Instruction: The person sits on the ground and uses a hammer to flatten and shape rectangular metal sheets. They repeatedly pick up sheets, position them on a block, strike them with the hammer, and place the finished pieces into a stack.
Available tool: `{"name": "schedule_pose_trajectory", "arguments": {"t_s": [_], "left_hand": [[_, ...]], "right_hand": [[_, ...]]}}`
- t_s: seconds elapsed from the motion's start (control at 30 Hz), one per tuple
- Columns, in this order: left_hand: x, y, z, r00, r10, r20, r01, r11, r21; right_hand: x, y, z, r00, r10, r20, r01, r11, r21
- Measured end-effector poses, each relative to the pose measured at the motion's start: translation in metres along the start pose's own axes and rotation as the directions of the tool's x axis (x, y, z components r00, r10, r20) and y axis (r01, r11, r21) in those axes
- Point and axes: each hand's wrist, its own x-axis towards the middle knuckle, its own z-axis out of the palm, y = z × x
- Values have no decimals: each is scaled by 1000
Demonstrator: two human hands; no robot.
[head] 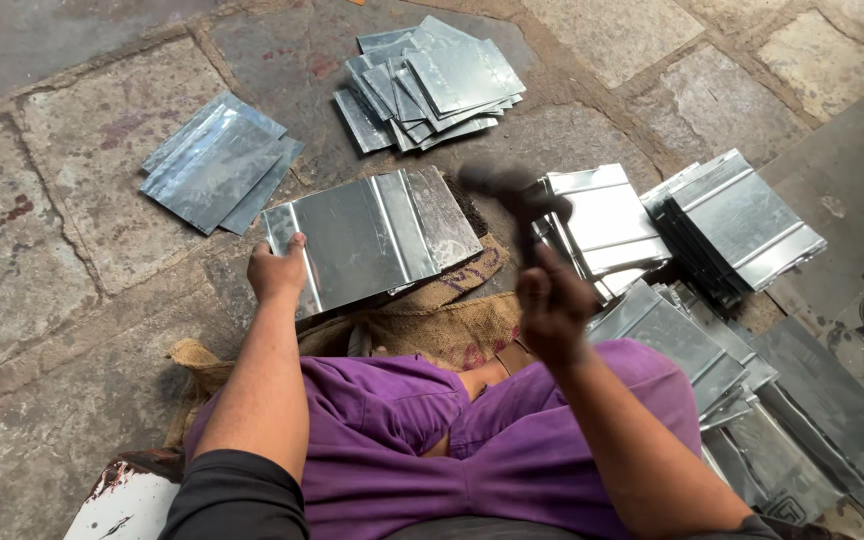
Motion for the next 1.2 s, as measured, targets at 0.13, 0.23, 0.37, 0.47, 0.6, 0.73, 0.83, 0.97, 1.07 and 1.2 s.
{"name": "schedule_pose_trajectory", "arguments": {"t_s": [0.13,0.23,0.37,0.47,0.6,0.73,0.83,0.97,1.07,1.2], "left_hand": [[-12,-1,-7,986,-117,119,122,992,-38],[-13,8,-14,996,-29,85,33,998,-48],[-15,15,-17,990,-113,81,118,991,-58],[-17,19,-21,975,-173,139,184,980,-73],[-21,20,-21,987,-122,101,133,984,-117],[-11,10,-15,994,-88,66,95,991,-97],[-10,3,-6,995,-88,51,94,988,-124],[-9,8,-10,999,-51,20,52,996,-75],[-11,14,-15,998,-27,48,28,999,-32],[-21,21,-22,980,-109,169,123,990,-70]], "right_hand": [[-19,27,21,920,349,180,-251,875,-413],[-19,38,18,868,466,171,-396,858,-327],[-29,41,8,985,145,89,-103,925,-367],[-31,45,15,927,326,186,-279,930,-240],[-28,47,18,836,525,160,-386,770,-508],[-29,41,9,894,434,111,-367,850,-377],[-30,38,3,937,329,115,-275,901,-335],[-23,35,11,787,557,266,-346,755,-556],[-16,28,11,775,613,151,-422,681,-599],[1,11,-3,945,294,145,-254,937,-242]]}}
